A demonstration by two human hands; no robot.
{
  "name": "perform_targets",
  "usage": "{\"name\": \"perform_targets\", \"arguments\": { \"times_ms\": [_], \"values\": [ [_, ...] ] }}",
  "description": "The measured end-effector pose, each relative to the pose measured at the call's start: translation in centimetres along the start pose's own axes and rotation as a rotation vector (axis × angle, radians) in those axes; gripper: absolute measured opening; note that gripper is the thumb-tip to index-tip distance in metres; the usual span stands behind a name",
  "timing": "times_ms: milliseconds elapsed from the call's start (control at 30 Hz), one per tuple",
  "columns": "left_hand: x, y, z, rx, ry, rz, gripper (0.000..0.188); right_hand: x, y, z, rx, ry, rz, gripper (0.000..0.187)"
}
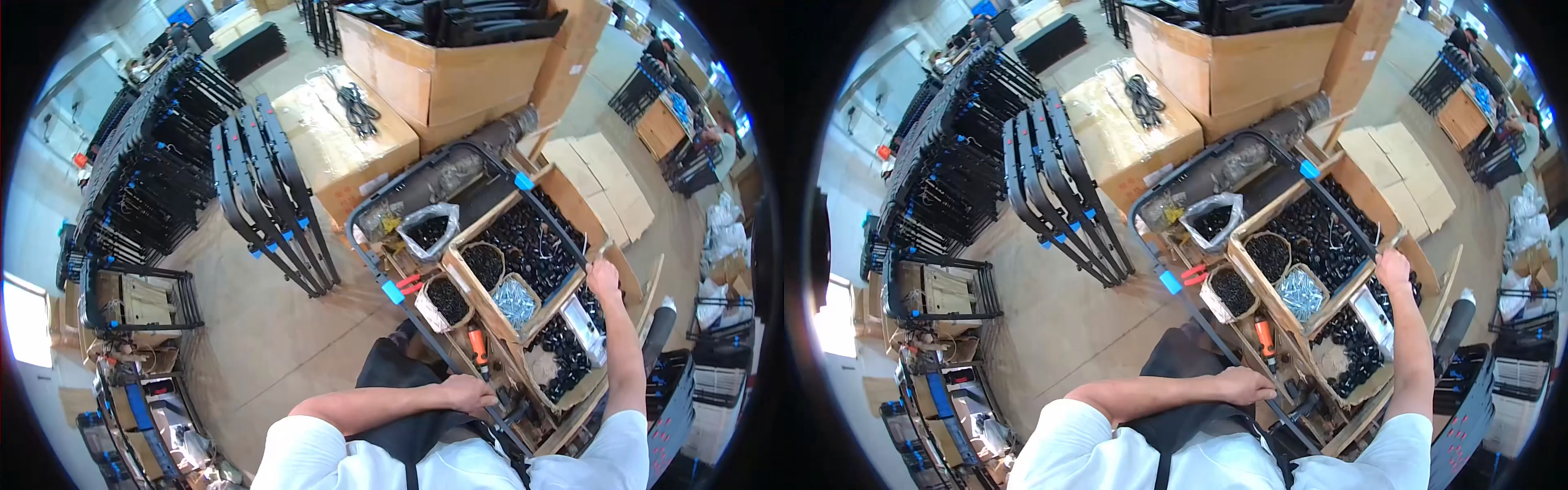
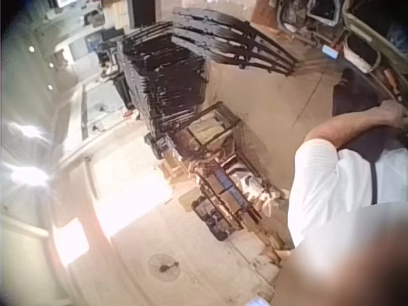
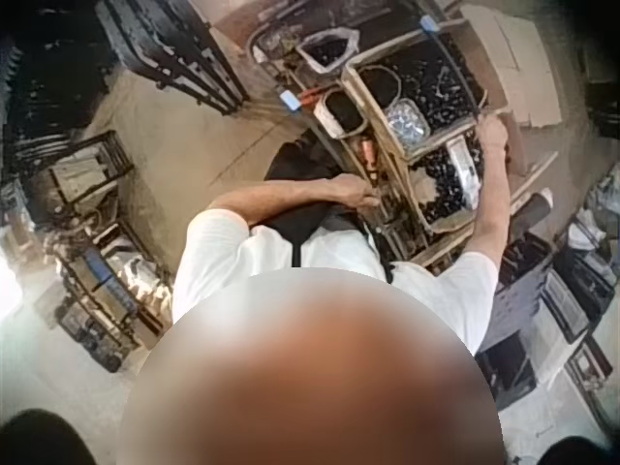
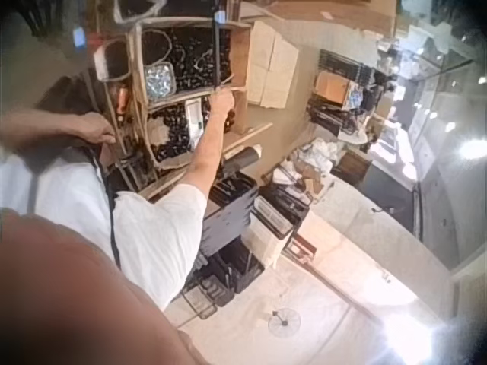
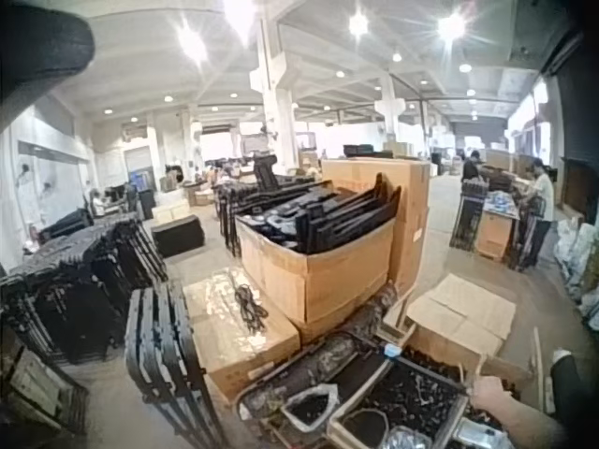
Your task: Assembling components, wiring, and shrouds onto metal lawn mower handle frames in a manufacturing facility.
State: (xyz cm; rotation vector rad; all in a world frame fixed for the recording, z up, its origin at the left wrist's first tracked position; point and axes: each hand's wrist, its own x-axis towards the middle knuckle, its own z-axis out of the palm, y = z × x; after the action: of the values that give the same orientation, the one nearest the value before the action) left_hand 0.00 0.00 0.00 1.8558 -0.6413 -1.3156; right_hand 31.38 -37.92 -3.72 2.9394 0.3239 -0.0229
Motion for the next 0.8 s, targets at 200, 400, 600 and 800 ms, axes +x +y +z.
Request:
{"name": "perform_targets", "arguments": {
  "times_ms": [200, 400, 600, 800],
  "values": [
    [-4.8, 1.1, -1.0, 0.554, 0.337, 0.249, 0.075, -7.8, -7.6, -5.2, 0.077, 0.013, 0.154, 0.031],
    [-10.4, -7.5, -22.9, 0.219, 1.178, 0.100, 0.048, -25.7, -24.8, -17.6, 0.643, -0.470, -0.252, 0.032],
    [-18.7, -18.6, -50.6, -0.178, 1.701, -0.354, 0.037, -31.4, -31.5, -16.3, 0.410, -0.347, 0.025, 0.036],
    [-19.8, -21.3, -63.1, -0.048, 1.565, -0.593, 0.042, -30.1, -34.3, -16.4, 0.041, -0.389, 0.575, 0.051]
  ]
}}
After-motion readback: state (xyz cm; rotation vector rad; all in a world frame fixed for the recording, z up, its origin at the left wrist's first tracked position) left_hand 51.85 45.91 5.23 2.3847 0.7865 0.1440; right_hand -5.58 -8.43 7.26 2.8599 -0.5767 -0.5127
